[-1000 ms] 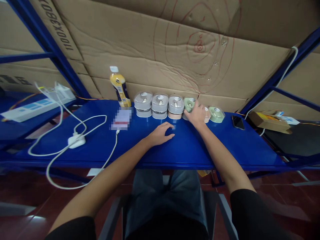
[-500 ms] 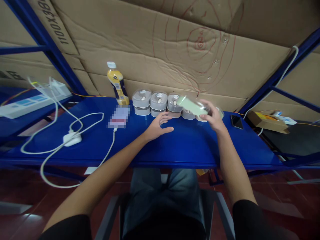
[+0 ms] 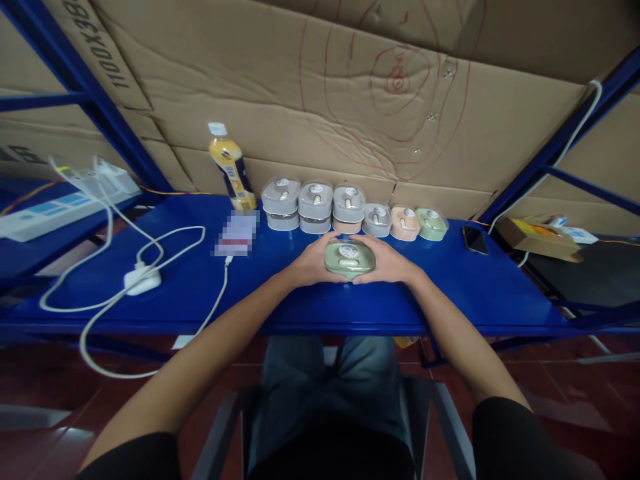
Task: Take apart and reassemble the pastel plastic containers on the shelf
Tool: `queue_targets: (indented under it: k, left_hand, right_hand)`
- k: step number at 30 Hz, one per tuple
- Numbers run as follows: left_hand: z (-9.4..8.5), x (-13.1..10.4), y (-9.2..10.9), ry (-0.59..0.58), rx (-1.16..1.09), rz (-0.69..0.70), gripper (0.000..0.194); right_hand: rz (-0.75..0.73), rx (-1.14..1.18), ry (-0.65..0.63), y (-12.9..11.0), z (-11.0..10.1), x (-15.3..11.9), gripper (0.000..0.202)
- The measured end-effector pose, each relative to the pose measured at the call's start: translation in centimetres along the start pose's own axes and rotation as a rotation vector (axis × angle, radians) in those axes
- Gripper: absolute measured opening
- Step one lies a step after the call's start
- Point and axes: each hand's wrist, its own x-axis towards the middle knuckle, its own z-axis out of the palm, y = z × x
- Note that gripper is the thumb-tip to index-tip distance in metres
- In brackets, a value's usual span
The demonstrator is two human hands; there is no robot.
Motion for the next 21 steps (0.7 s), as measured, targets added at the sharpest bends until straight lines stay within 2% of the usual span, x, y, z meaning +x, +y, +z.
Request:
queue_targets:
  k: [5, 9, 11, 14, 16, 19, 21]
  left_hand:
    - [0.4, 0.0, -0.1, 0.001, 0.027, 0.013, 0.121]
    - [0.1, -0.1, 0.1, -0.001, 0.047, 0.004, 0.125]
    - [-0.1, -0.2, 0.3, -0.003, 0.093, 0.046, 0.111]
    - [-0.1, -0.5, 0.7, -0.054, 0.166, 0.142, 0.064]
    - [0.0, -0.6, 0.8, -0.091, 0.199, 0.18, 0.043]
    - [0.2, -0.5, 0.9, -0.091, 0.212, 0.183, 0.037]
    - [-0.1, -0.4, 0.8, -0.044, 0.199, 0.15, 0.036]
  right_hand:
    - [-0.033, -0.137, 0.127, -1.9, 1.5, 0.3, 0.093]
    - [-0.007, -0.091, 0.229, -1.5, 0.1, 0.0, 0.079]
    - [0.042, -0.048, 0.313, -0.6, -1.2, -0.4, 0.072]
    - [0.125, -0.029, 0.44, 0.6, -2.8, -0.9, 0.067]
    - [0.157, -0.035, 0.491, 1.2, -3.2, -1.1, 0.067]
    - [0.169, -0.041, 0.505, 1.6, -3.2, -1.1, 0.07]
    - [0.17, -0.042, 0.504, 1.7, -3.2, -1.0, 0.071]
